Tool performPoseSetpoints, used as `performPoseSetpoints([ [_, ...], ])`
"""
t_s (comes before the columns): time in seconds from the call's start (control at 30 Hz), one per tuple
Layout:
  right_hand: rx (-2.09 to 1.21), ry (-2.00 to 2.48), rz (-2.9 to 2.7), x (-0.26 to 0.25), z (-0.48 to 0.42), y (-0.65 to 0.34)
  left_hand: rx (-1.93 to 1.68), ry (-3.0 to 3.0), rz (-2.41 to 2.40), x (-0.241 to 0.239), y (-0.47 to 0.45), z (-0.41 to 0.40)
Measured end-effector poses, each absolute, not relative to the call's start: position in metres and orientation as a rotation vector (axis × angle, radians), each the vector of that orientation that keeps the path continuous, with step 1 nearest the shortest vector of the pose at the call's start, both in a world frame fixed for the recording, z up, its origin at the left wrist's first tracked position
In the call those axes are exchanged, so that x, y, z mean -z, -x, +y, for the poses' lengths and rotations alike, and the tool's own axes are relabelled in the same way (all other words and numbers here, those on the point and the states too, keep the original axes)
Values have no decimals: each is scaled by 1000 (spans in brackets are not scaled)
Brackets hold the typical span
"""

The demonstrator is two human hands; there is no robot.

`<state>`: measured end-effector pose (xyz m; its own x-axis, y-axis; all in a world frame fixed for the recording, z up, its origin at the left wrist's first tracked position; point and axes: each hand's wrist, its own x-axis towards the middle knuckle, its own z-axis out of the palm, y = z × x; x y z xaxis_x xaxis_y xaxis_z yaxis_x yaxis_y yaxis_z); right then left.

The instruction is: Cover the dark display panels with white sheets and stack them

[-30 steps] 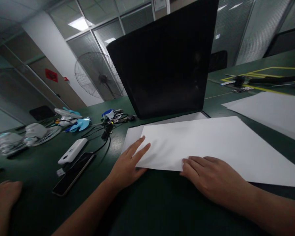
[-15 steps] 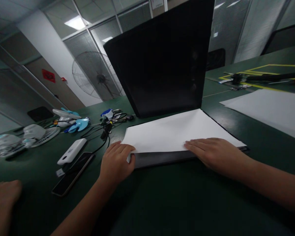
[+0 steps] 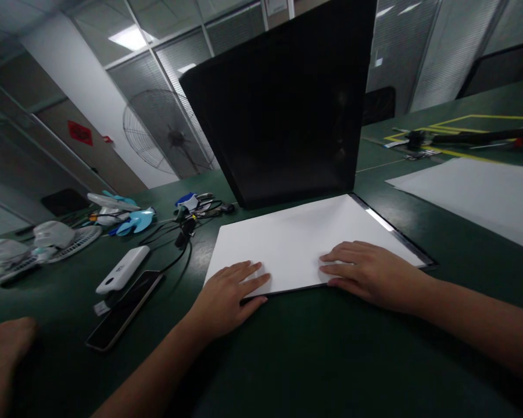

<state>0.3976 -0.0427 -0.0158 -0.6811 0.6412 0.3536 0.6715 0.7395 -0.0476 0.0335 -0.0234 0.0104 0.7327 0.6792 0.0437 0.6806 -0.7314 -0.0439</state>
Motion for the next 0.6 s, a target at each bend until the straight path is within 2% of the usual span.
performPoseSetpoints([
  [0.13,-34,1044,-2599,9,-33,-406,118,2899,-1107,-10,-33,-21],
  [0.2,-33,1246,-2484,-1,-24,-423,134,2907,-1121,-11,-33,-21],
  [0.3,213,1793,-2089,-9,-7,-476,120,2886,-1199,-13,-33,-20],
  [0.4,513,2155,-1764,2,10,-551,84,2887,-1245,-11,-32,-19],
  [0.43,472,2292,-1600,9,15,-574,77,2893,-1250,-11,-31,-19],
  [0.53,18,2640,-1156,25,23,-620,68,2910,-1251,-8,-30,-18],
  [0.6,-81,2732,-1165,26,23,-626,51,2918,-1250,-8,-31,-17],
])
